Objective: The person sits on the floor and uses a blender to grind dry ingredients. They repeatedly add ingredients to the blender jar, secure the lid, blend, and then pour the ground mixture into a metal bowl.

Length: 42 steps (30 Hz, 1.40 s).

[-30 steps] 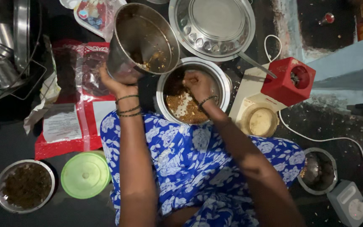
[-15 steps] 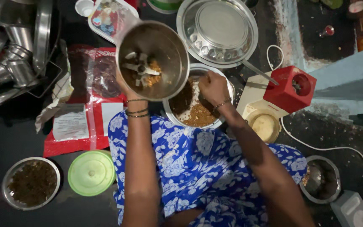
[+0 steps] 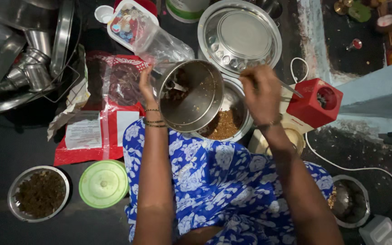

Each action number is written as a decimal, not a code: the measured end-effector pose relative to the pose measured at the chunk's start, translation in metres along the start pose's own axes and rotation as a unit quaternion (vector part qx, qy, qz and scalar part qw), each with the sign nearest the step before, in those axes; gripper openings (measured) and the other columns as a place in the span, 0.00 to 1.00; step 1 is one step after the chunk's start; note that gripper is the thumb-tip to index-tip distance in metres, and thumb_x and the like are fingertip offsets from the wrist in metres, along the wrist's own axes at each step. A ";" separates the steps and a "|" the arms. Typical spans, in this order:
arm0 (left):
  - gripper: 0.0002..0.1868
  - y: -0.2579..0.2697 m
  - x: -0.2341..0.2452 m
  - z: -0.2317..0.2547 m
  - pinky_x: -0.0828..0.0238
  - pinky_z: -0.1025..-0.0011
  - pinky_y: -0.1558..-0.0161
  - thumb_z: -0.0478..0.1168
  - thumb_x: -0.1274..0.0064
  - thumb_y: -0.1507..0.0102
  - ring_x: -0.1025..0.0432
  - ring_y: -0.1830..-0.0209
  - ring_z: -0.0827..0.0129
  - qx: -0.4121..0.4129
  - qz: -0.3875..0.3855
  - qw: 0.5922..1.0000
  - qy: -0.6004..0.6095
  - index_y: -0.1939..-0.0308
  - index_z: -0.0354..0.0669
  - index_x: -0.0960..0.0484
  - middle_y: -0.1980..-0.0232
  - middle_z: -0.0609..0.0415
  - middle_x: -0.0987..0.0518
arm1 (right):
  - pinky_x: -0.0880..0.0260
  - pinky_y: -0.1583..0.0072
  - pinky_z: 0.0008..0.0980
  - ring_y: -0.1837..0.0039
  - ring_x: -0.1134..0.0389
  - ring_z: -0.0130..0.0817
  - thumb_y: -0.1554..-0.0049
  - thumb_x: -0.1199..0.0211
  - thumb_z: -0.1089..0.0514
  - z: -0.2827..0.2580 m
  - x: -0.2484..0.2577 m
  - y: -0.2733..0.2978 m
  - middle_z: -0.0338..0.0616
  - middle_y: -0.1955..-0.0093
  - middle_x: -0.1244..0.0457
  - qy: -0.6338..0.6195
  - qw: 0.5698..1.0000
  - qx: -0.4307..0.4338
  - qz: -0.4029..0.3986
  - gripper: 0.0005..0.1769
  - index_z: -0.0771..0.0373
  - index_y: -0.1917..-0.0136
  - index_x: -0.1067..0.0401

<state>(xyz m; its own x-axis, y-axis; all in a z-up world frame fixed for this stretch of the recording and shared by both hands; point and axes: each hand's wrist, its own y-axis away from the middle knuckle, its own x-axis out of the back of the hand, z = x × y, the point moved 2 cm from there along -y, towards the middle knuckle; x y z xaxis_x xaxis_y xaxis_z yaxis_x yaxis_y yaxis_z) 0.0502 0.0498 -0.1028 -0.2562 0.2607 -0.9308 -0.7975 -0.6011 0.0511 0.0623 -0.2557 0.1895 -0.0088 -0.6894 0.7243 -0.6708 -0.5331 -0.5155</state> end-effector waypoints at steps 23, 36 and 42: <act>0.18 0.055 -0.093 0.024 0.23 0.65 0.47 0.45 0.53 0.32 0.21 0.54 0.60 0.131 -0.052 0.989 -0.046 0.50 0.33 0.21 0.50 0.44 0.16 | 0.32 0.39 0.43 0.42 0.33 0.49 0.40 0.39 0.57 -0.045 -0.168 0.041 0.54 0.44 0.33 -0.089 0.978 0.048 -0.184 0.15 0.66 0.43 0.28; 0.14 0.026 -0.049 0.007 0.24 0.64 0.53 0.45 0.49 0.35 0.21 0.60 0.59 0.154 0.080 0.981 -0.084 0.58 0.37 0.17 0.60 0.49 0.15 | 0.36 0.35 0.42 0.38 0.34 0.42 0.41 0.45 0.56 -0.038 -0.086 0.009 0.46 0.46 0.33 0.206 0.855 0.298 -0.370 0.11 0.60 0.53 0.23; 0.10 0.027 -0.043 0.006 0.24 0.66 0.54 0.42 0.47 0.35 0.21 0.60 0.62 0.130 0.069 0.986 -0.079 0.58 0.39 0.16 0.60 0.51 0.15 | 0.36 0.39 0.36 0.44 0.35 0.38 0.44 0.43 0.58 -0.052 -0.060 -0.008 0.42 0.53 0.35 0.190 0.896 0.349 -0.198 0.10 0.61 0.55 0.22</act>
<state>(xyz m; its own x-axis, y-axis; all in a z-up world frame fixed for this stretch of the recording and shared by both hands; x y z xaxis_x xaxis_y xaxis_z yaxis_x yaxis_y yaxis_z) 0.0368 0.0272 -0.0592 -0.4382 0.3160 -0.8415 -0.8566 -0.4306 0.2843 0.0293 -0.1840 0.1740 -0.2139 -0.2315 0.9490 -0.0510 -0.9676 -0.2475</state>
